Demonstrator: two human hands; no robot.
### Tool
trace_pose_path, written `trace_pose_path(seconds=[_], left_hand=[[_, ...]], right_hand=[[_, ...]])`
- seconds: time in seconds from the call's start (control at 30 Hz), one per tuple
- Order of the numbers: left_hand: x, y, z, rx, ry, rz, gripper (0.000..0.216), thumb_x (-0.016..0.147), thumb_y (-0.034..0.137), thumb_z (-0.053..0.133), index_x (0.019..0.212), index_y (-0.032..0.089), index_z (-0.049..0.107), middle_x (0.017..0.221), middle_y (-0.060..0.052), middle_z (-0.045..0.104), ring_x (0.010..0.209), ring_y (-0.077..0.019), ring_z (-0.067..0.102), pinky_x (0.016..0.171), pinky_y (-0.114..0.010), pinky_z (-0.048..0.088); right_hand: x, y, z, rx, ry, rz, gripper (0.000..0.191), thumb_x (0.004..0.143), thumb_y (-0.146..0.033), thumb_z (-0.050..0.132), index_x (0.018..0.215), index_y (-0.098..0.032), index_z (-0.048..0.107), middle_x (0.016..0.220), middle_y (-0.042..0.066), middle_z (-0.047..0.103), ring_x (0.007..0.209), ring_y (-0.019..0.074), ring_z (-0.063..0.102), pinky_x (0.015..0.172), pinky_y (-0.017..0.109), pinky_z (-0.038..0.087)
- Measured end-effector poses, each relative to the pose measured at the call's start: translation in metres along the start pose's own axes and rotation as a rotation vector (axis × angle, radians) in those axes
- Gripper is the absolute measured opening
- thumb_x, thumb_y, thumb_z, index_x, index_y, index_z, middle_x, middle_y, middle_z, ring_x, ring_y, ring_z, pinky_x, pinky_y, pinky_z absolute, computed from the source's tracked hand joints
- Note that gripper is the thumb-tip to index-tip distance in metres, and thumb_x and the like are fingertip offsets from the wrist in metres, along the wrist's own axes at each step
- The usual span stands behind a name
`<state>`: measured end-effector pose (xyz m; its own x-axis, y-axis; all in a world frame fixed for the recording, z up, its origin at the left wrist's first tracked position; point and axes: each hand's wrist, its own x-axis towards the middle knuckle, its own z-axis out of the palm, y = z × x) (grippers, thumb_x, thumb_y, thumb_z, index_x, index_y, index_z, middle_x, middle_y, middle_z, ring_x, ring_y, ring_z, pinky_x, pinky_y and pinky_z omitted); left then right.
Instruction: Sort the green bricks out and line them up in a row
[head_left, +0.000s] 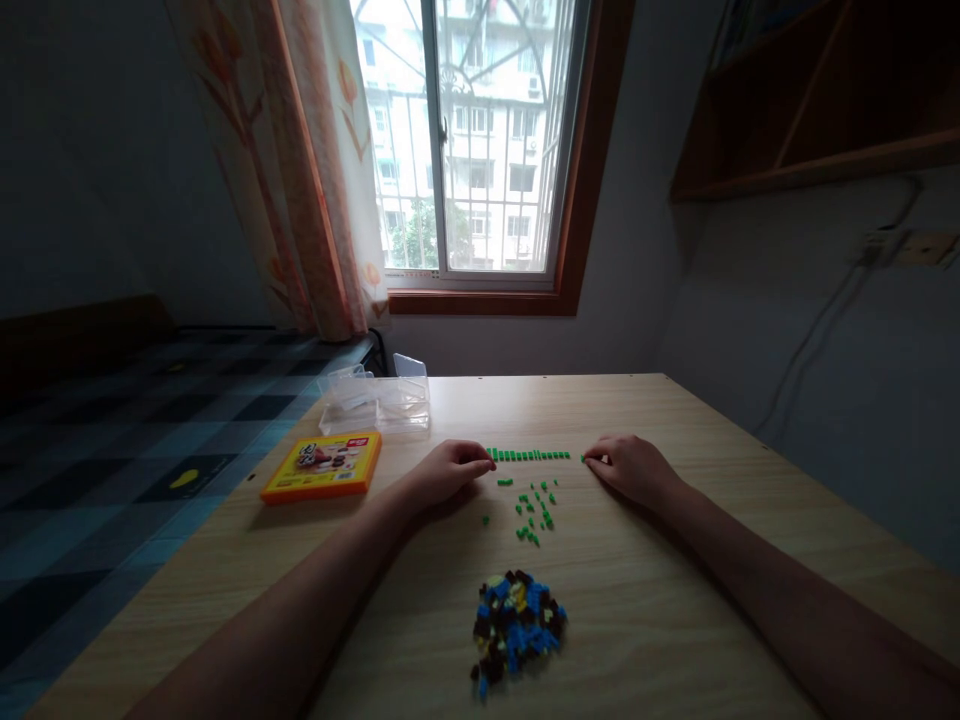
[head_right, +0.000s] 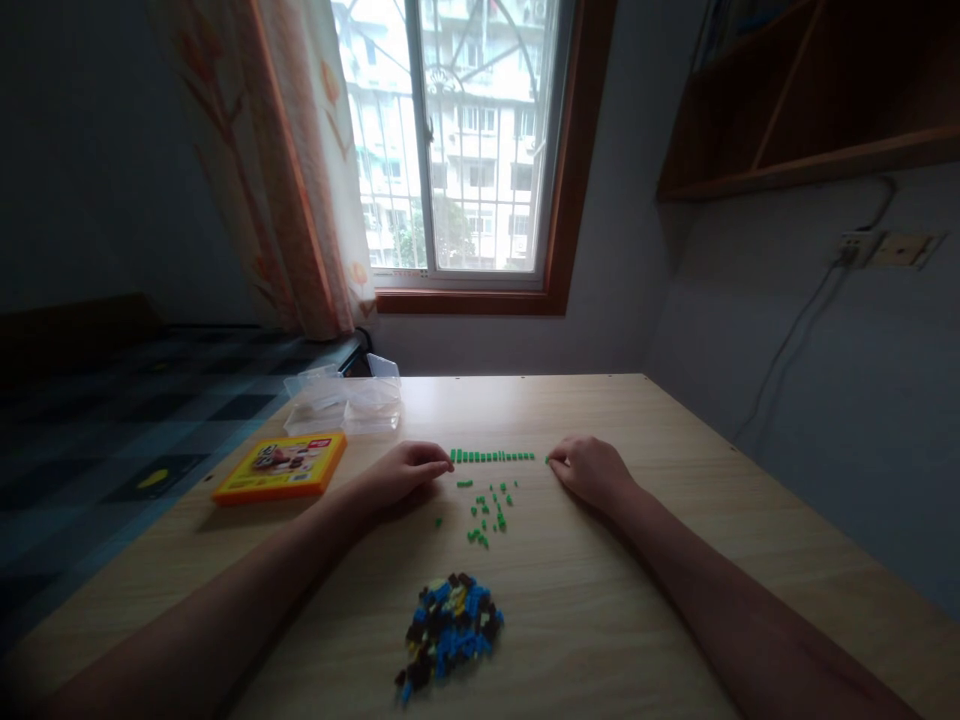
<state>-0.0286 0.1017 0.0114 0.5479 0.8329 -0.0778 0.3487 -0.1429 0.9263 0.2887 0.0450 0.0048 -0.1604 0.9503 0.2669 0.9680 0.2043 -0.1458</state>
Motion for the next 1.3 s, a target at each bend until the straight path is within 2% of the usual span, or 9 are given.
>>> trace_pose_path(seconds=[0.17, 0.3, 0.43, 0.53, 0.77, 0.93, 1.3], left_hand=[[-0.001, 0.001, 0.000, 0.011, 0.010, 0.006, 0.045, 0.071, 0.054, 0.069, 0.090, 0.013, 0.070, 0.054, 0.005, 0.052, 0.046, -0.0094, 0.043, 0.044, -0.022, 0.030], [-0.001, 0.002, 0.000, 0.016, 0.009, 0.007, 0.044, 0.071, 0.053, 0.069, 0.089, 0.013, 0.070, 0.054, 0.004, 0.053, 0.047, -0.0097, 0.044, 0.045, -0.022, 0.031], [-0.002, 0.003, 0.000, 0.016, 0.003, -0.007, 0.044, 0.072, 0.052, 0.068, 0.090, 0.013, 0.070, 0.054, 0.004, 0.053, 0.046, -0.0096, 0.043, 0.044, -0.022, 0.031], [-0.003, 0.005, 0.000, 0.043, 0.006, 0.012, 0.042, 0.073, 0.051, 0.068, 0.089, 0.012, 0.070, 0.055, 0.003, 0.054, 0.047, -0.0097, 0.044, 0.045, -0.022, 0.031], [-0.003, 0.004, 0.001, 0.030, 0.010, -0.003, 0.045, 0.071, 0.053, 0.068, 0.090, 0.012, 0.069, 0.056, 0.004, 0.053, 0.045, -0.0092, 0.043, 0.043, -0.022, 0.031], [-0.002, 0.003, 0.001, 0.012, -0.001, -0.002, 0.044, 0.072, 0.052, 0.069, 0.091, 0.012, 0.070, 0.053, 0.005, 0.051, 0.046, -0.0094, 0.043, 0.045, -0.022, 0.031], [-0.003, 0.005, 0.002, 0.014, 0.001, -0.002, 0.046, 0.071, 0.053, 0.068, 0.091, 0.012, 0.069, 0.055, 0.004, 0.052, 0.045, -0.0093, 0.043, 0.044, -0.022, 0.030]], right_hand=[[0.001, 0.002, 0.007, 0.019, 0.030, -0.011, 0.028, 0.092, -0.034, 0.051, 0.100, -0.028, 0.077, 0.099, 0.002, 0.073, 0.083, 0.0165, 0.067, 0.069, 0.025, 0.047], [-0.001, 0.001, 0.001, 0.034, 0.055, -0.027, 0.028, 0.091, -0.033, 0.051, 0.097, -0.026, 0.077, 0.098, 0.002, 0.073, 0.081, 0.0162, 0.066, 0.069, 0.025, 0.046], [-0.002, -0.002, -0.004, 0.040, 0.020, -0.057, 0.028, 0.089, -0.030, 0.051, 0.096, -0.027, 0.078, 0.098, 0.002, 0.073, 0.078, 0.0155, 0.066, 0.067, 0.025, 0.045], [-0.002, -0.006, -0.003, 0.038, 0.015, -0.041, 0.028, 0.088, -0.028, 0.051, 0.095, -0.026, 0.078, 0.099, 0.002, 0.073, 0.081, 0.0161, 0.066, 0.067, 0.025, 0.045], [0.001, -0.012, 0.010, 0.152, 0.021, 0.034, 0.033, 0.092, -0.026, 0.045, 0.099, -0.024, 0.077, 0.100, 0.005, 0.072, 0.092, 0.0190, 0.065, 0.082, 0.027, 0.047], [0.003, -0.011, 0.011, 0.223, 0.043, 0.095, 0.033, 0.090, -0.025, 0.048, 0.107, -0.019, 0.076, 0.104, 0.007, 0.071, 0.091, 0.0196, 0.065, 0.082, 0.028, 0.047], [0.004, -0.009, 0.015, 0.290, 0.039, 0.050, 0.033, 0.091, -0.028, 0.048, 0.104, -0.020, 0.077, 0.103, 0.007, 0.072, 0.093, 0.0217, 0.065, 0.083, 0.030, 0.047]])
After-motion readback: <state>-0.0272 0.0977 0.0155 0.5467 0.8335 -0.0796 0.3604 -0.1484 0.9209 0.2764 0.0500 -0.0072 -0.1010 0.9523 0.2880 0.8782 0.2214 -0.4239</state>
